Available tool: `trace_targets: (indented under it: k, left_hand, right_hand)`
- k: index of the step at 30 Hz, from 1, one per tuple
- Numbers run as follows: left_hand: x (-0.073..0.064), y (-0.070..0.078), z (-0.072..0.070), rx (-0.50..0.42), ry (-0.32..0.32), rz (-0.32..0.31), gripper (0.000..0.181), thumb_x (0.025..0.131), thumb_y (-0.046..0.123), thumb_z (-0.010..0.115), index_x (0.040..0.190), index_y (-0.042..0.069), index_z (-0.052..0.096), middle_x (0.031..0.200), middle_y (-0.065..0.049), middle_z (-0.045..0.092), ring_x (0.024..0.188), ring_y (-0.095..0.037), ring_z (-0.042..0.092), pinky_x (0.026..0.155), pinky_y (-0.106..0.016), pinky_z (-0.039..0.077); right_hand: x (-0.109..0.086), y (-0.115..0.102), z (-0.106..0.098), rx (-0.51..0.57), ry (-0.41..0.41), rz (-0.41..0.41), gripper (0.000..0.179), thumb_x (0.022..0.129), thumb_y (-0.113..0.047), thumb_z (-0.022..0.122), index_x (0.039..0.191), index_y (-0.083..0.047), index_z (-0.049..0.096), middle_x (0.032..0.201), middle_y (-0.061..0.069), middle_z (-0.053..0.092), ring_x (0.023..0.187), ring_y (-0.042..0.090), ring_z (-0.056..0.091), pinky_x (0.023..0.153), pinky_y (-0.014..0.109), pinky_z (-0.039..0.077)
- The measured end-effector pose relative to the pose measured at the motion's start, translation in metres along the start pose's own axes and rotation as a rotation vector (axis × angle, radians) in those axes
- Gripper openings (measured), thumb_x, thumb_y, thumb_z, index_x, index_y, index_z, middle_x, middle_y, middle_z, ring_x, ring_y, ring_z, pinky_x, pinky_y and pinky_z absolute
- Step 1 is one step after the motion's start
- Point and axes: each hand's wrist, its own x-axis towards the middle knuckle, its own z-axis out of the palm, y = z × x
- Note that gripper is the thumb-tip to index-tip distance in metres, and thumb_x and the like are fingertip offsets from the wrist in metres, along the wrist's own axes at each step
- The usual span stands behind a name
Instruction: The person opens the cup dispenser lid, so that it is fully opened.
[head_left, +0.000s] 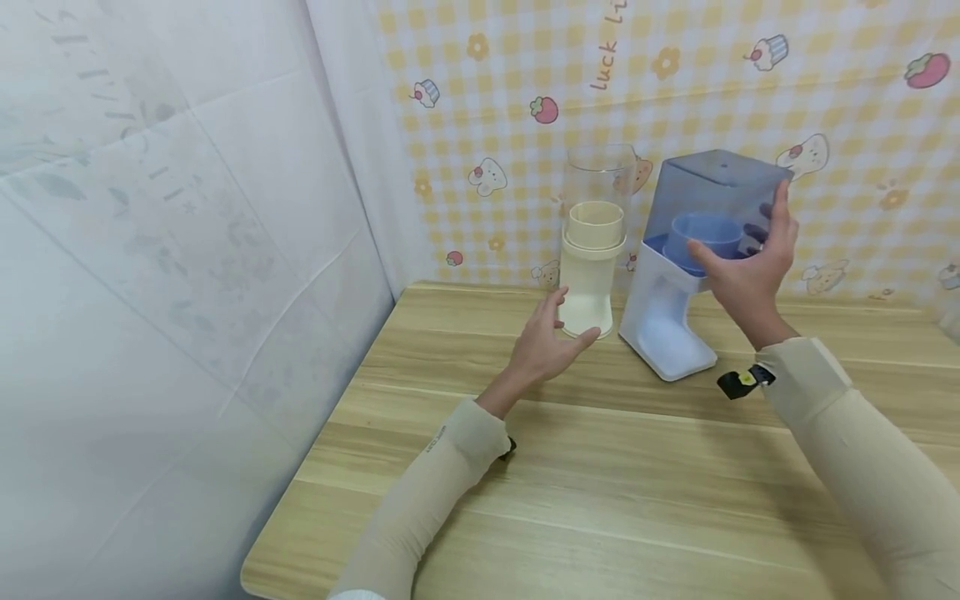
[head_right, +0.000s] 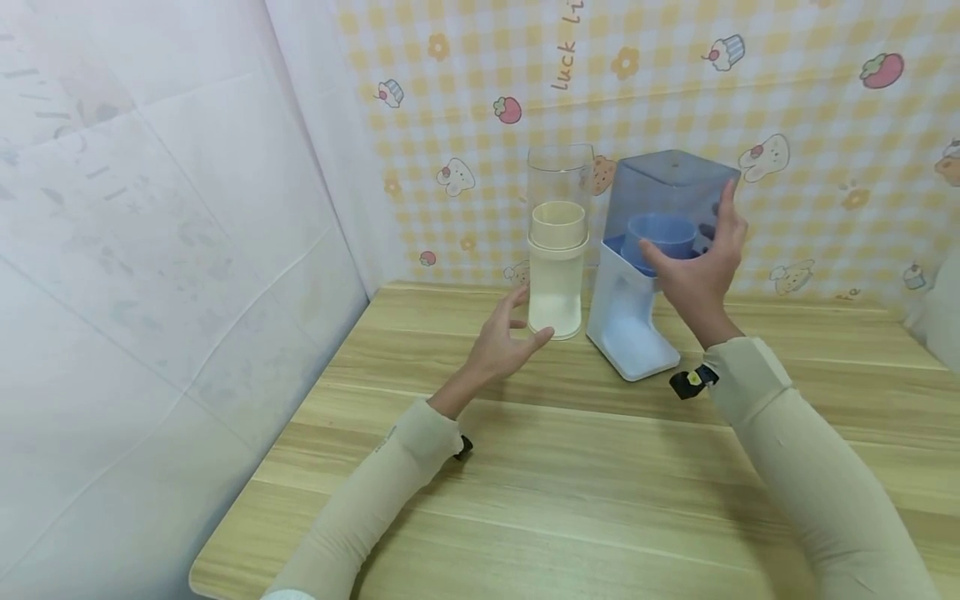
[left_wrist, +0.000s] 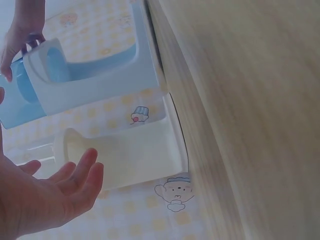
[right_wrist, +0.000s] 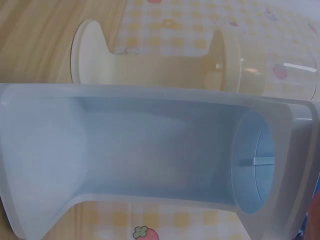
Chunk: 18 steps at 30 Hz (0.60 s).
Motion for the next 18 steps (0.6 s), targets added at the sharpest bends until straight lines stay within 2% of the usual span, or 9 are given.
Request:
trace_targets:
  k: [5, 12, 15, 18]
  left_hand:
    - [-0.002, 0.0, -0.002, -0.027, -0.006, 0.013, 0.082, 0.089, 0.057, 0.063, 0.155, 0.02, 0.03, 0.15, -0.009, 0.043, 0.114, -0.029, 0.061, 0.085, -0.043, 0.053]
    - [-0.005, -0.001, -0.007, -0.087, -0.028, 0.025, 0.083, 0.089, 0.055, 0.064, 0.155, 0.019, 0.029, 0.151, -0.011, 0.042, 0.117, -0.034, 0.06, 0.088, -0.044, 0.052]
    - [-0.006, 0.0, -0.01, -0.113, -0.042, 0.023, 0.082, 0.09, 0.053, 0.065, 0.155, 0.019, 0.028, 0.152, -0.012, 0.041, 0.118, -0.035, 0.059, 0.086, -0.043, 0.053]
    - [-0.008, 0.002, -0.014, -0.129, -0.064, 0.017, 0.082, 0.09, 0.052, 0.065, 0.156, 0.021, 0.026, 0.153, -0.011, 0.04, 0.12, -0.034, 0.058, 0.085, -0.041, 0.054]
  right_hand:
    - [-0.01, -0.015, -0.006, 0.061, -0.024, -0.012, 0.108, 0.07, -0.01, 0.086, 0.158, -0.024, 0.025, 0.139, 0.001, 0.04, 0.124, 0.015, 0.041, 0.098, 0.03, 0.038]
    - [-0.034, -0.056, -0.014, 0.145, -0.071, -0.064, 0.104, 0.068, -0.002, 0.083, 0.156, -0.014, 0.03, 0.133, 0.003, 0.043, 0.109, 0.016, 0.048, 0.087, 0.026, 0.041]
    - [-0.041, -0.059, -0.016, 0.171, -0.086, -0.086, 0.103, 0.068, -0.002, 0.083, 0.156, -0.011, 0.031, 0.133, 0.002, 0.044, 0.105, 0.014, 0.05, 0.085, 0.023, 0.042]
    - [-0.044, -0.052, -0.018, 0.189, -0.101, -0.131, 0.104, 0.066, -0.003, 0.085, 0.155, -0.009, 0.032, 0.132, 0.001, 0.044, 0.104, 0.013, 0.052, 0.084, 0.022, 0.043]
